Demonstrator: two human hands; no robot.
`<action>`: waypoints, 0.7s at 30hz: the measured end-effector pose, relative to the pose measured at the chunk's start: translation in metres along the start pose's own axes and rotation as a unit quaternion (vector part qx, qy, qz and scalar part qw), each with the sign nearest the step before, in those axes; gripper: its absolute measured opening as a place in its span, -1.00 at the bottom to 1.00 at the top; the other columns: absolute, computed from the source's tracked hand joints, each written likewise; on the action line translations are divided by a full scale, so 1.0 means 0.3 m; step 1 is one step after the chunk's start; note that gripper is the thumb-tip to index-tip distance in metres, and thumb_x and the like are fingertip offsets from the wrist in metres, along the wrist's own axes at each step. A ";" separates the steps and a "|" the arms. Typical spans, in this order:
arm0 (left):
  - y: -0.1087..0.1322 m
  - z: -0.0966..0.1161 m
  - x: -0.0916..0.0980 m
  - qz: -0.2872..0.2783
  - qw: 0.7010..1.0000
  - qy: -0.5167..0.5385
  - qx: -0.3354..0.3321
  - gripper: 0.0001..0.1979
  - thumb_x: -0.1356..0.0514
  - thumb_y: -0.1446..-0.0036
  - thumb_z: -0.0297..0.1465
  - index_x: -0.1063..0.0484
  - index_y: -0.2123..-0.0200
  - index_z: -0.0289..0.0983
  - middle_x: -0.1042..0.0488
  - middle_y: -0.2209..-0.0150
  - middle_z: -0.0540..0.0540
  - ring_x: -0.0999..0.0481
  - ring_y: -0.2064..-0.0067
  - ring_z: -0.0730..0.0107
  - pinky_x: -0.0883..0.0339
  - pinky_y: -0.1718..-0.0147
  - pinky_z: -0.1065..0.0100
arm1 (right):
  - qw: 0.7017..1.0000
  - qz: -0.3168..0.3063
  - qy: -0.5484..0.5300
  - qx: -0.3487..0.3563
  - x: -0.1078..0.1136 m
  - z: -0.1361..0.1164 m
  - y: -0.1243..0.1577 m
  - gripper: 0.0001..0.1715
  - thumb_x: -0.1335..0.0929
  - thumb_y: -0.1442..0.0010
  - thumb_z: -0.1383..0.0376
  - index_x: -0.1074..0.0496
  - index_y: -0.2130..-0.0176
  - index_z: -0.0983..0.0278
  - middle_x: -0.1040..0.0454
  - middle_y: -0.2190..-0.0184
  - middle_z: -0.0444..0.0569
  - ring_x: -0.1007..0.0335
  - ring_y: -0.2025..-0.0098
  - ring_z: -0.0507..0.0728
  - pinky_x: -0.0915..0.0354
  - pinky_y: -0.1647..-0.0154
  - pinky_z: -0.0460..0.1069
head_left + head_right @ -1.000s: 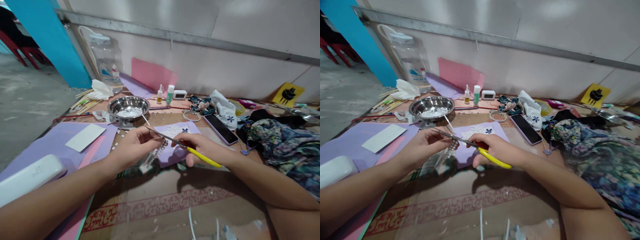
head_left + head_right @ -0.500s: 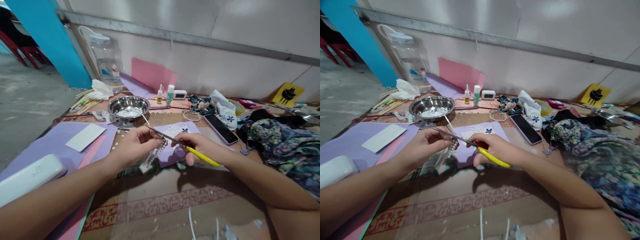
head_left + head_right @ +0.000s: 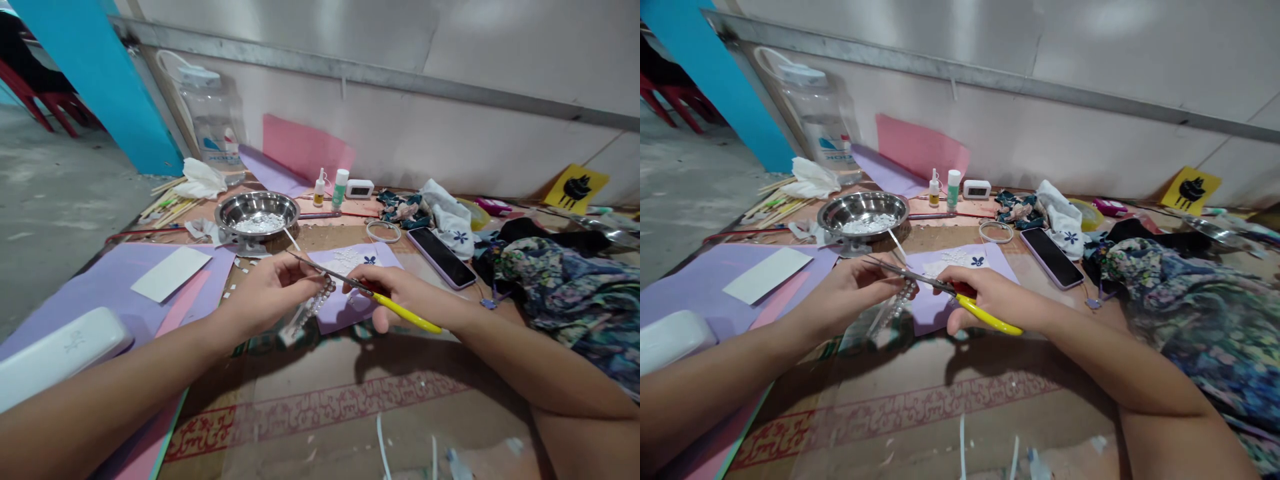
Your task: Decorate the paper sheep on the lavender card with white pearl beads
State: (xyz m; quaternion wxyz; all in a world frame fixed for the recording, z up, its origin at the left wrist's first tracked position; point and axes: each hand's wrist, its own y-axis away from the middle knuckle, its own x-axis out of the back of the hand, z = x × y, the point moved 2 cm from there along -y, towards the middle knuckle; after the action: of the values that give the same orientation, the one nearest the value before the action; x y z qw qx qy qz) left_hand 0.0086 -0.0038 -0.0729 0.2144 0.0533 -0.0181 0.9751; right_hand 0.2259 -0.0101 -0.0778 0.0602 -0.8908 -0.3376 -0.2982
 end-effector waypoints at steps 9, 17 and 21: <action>-0.001 0.012 -0.006 -0.008 1.000 -0.005 -0.006 -0.83 -0.28 0.02 -0.28 -0.44 0.47 -0.26 -0.49 0.48 0.00 -0.47 0.39 0.40 -0.39 0.29 0.34 | 0.999 0.019 0.031 -0.022 0.004 -0.014 0.001 -0.34 -0.54 0.07 -0.11 -0.41 0.14 0.25 -0.29 0.42 -0.19 -0.16 0.34 0.07 -0.09 0.33 -0.08; 0.002 0.005 0.004 0.012 1.000 -0.015 -0.001 -0.79 -0.30 0.06 -0.25 -0.39 0.49 -0.25 -0.48 0.49 0.01 -0.47 0.38 0.38 -0.39 0.29 0.31 | 1.000 0.000 0.000 0.010 0.004 -0.001 0.000 -0.29 -0.49 0.01 -0.19 -0.38 0.10 0.24 -0.28 0.38 -0.19 -0.14 0.34 0.06 -0.11 0.32 -0.08; 0.001 0.007 0.003 0.007 1.000 -0.013 -0.011 -0.79 -0.30 0.06 -0.24 -0.40 0.49 -0.25 -0.49 0.49 0.00 -0.47 0.39 0.38 -0.39 0.31 0.33 | 1.000 -0.006 0.010 0.003 0.007 0.002 -0.001 -0.27 -0.51 0.04 -0.18 -0.38 0.08 0.23 -0.30 0.39 -0.19 -0.15 0.33 0.07 -0.11 0.31 -0.07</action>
State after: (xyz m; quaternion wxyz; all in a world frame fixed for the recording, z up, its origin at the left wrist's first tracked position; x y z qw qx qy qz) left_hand 0.0080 -0.0038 -0.0707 0.2075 0.0640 -0.0317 0.9756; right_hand 0.2273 -0.0086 -0.0772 0.0647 -0.8857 -0.3429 -0.3063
